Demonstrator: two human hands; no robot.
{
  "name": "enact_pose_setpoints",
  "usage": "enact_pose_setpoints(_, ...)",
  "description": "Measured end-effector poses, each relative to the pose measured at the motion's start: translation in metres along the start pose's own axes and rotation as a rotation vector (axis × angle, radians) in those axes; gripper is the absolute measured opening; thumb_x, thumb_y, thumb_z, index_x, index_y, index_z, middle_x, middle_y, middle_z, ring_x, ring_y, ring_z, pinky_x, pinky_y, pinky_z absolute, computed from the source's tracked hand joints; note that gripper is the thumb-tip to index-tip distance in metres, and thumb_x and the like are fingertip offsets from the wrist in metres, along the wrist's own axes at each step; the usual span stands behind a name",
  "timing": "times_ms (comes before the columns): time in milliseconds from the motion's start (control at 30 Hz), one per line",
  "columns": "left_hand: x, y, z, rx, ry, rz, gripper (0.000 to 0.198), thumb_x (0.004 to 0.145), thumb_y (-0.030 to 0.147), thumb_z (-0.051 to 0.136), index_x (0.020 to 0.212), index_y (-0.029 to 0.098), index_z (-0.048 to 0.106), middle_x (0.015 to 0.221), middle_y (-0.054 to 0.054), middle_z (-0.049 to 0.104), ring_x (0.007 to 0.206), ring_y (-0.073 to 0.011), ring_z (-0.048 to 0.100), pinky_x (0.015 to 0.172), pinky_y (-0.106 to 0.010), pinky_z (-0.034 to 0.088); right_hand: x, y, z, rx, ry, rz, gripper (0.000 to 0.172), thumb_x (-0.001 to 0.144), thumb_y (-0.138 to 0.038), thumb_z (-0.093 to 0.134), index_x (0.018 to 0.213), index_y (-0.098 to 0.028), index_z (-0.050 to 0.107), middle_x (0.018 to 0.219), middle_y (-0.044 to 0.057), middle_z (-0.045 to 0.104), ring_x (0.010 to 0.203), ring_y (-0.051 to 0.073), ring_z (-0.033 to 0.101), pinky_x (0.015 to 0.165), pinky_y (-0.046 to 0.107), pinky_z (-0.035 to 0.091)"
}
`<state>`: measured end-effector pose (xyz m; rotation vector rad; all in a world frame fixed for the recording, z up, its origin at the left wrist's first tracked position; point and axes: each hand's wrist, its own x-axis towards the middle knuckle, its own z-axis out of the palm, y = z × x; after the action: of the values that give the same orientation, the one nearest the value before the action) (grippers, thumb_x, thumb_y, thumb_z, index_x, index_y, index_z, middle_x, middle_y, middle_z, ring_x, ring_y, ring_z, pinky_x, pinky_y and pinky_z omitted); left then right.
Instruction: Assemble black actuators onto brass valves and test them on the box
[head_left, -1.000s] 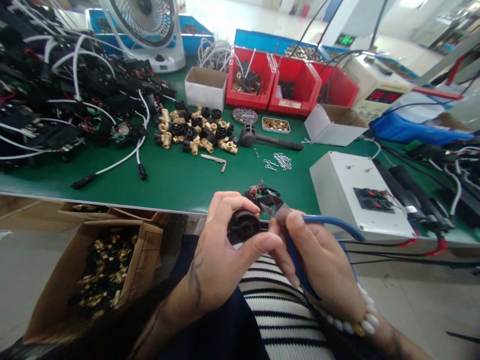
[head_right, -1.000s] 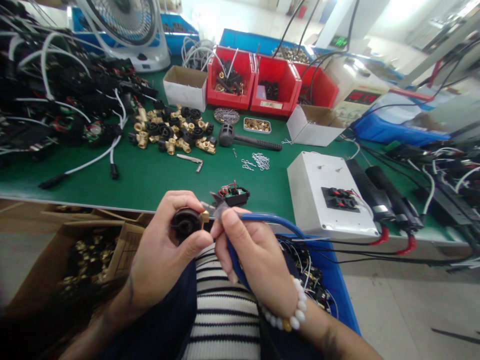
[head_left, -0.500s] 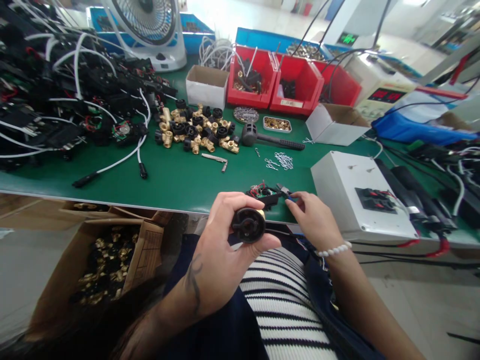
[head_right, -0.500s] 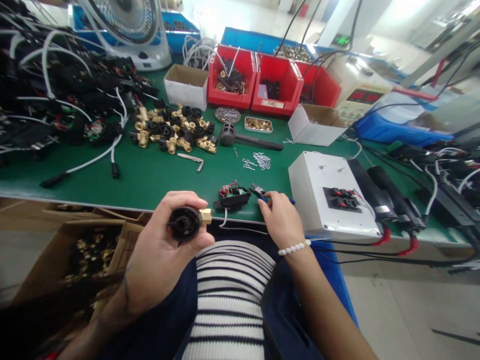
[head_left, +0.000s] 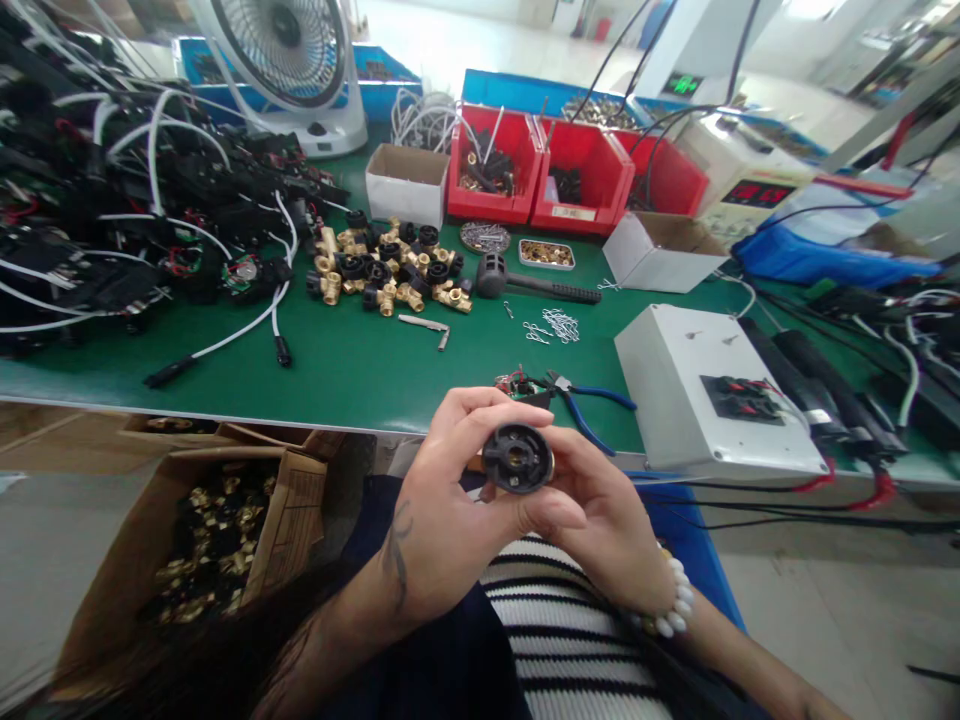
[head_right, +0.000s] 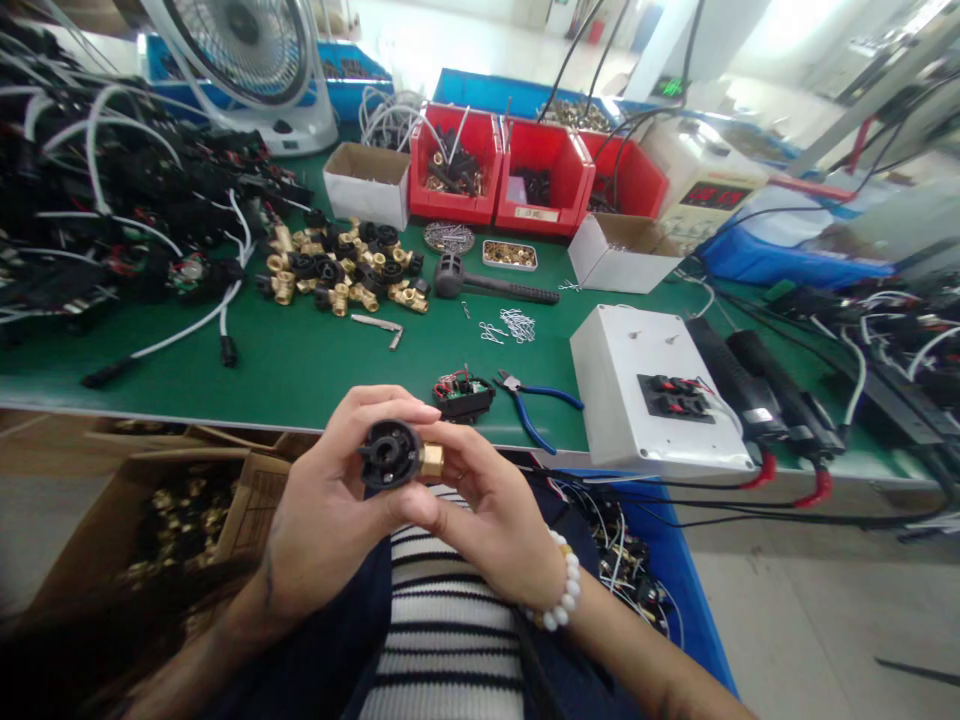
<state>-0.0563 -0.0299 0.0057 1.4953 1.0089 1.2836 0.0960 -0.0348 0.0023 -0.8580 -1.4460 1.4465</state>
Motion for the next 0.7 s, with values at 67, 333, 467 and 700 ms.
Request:
enact_pose_setpoints(67,0.0,0.001,0.0,-0.02,-0.025,-0.019,0.038,0.079,0.036,0.077,0.113,0.028,0.064,0.116,-0.002,0.054,0.113,-0.0175,0.053,0.091,-0.023,0.046,0.0,0.001,-0.002,-0.03,-0.005,-0.044,0.031,0.087,-0.019,0.068,0.116,-0.027,0.06,0.113,0.002,0.072,0.102,0.017,0.071,0.086,0.026,0.059)
enact_pose_setpoints(333,0.012,-0.005,0.0,-0.204,-0.038,-0.022,0.025,0.099,0.027,0.043,0.09,0.02,0.065,0.099,-0.003,0.063,0.099,-0.0168,0.059,0.091,-0.029,0.047,-0.008,0.008,-0.008,-0.131,0.064,-0.065,0.04,0.083,-0.021,0.073,0.12,-0.028,0.06,0.111,0.003,0.072,0.097,0.017,0.072,0.088,0.028,0.059)
enact_pose_setpoints(467,0.033,-0.013,-0.009,0.223,0.173,0.093,0.034,0.102,0.036,0.035,0.105,0.02,0.065,0.098,-0.004,0.065,0.086,-0.0154,0.062,0.082,-0.029,0.05,-0.01,0.004,-0.018,0.03,0.272,-0.054,0.027,0.087,-0.031,0.068,0.113,-0.026,0.062,0.102,0.004,0.073,0.082,0.017,0.071,0.08,0.033,0.06)
enact_pose_setpoints(700,0.044,-0.032,0.036,0.942,-0.113,-0.133,0.052,0.088,0.041,0.063,0.131,0.013,0.056,0.124,-0.021,0.059,0.099,-0.0331,0.062,0.081,-0.043,0.053,-0.01,0.0,-0.028,0.333,0.391,0.057,0.025,0.087,-0.044,0.062,0.095,-0.021,0.068,0.087,0.003,0.068,0.062,0.012,0.056,0.062,0.027,0.053)
